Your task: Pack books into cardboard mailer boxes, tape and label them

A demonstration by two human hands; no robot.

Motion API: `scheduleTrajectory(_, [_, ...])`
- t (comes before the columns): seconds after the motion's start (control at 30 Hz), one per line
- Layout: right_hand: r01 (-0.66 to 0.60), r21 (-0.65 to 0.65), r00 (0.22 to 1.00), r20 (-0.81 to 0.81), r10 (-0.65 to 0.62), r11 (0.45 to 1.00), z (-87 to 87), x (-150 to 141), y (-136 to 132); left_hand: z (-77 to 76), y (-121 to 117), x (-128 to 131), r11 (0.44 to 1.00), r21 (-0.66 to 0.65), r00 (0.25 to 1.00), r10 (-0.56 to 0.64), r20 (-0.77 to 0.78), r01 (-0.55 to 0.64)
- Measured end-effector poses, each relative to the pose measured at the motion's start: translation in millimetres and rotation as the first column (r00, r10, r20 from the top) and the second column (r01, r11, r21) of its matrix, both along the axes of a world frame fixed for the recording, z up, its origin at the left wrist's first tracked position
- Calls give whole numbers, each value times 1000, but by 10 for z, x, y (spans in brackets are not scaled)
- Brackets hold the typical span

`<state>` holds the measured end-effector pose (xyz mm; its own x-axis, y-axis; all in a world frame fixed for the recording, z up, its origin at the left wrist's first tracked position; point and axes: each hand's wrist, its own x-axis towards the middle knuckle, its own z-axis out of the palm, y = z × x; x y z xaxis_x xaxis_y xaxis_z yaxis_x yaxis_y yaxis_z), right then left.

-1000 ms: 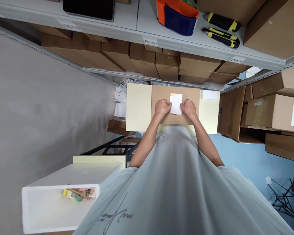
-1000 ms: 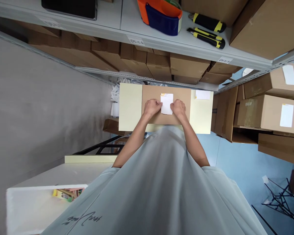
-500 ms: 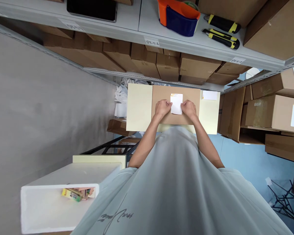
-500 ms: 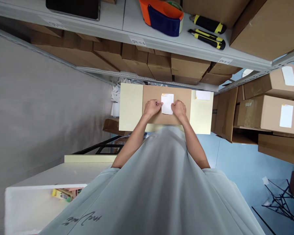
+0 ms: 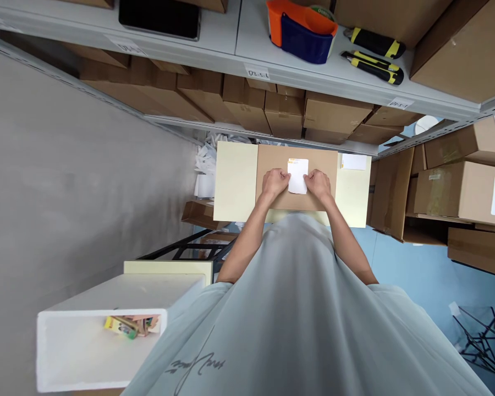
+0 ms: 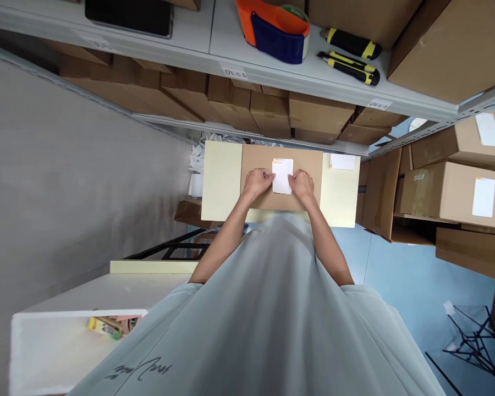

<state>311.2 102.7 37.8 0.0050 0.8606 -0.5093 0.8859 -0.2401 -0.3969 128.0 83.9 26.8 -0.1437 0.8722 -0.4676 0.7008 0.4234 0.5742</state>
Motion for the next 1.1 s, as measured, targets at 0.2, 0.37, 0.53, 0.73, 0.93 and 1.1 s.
scheduleTrajectory(0.2, [0, -32, 1000, -15, 0, 999, 84, 2, 12, -38, 9, -34, 1000, 0, 997, 29, 75, -29])
scheduleTrajectory(0.37, [-5, -28, 1000, -29, 4, 1000, 81, 18, 23, -75, 3, -29, 998, -10, 993, 63, 101, -62])
scheduleTrajectory(0.53, [-12, -25, 999, -31, 11, 1000, 76, 33, 35, -94, -13, -24, 996, -6, 982, 92, 167, -92])
scheduleTrajectory(0.73, [-17, -29, 999, -33, 17, 999, 104, 43, 52, -123, -36, -6, 991, 26, 964, 119, 236, -128])
scheduleTrajectory(0.93, [-31, -20, 999, -34, 30, 999, 99, 63, 45, -115, -39, 29, 991, 57, 962, 104, 251, -122])
scheduleTrajectory(1.1, [-43, -16, 998, -37, 42, 999, 86, 80, 43, -73, 4, -32, 996, 7, 968, 80, 238, -84])
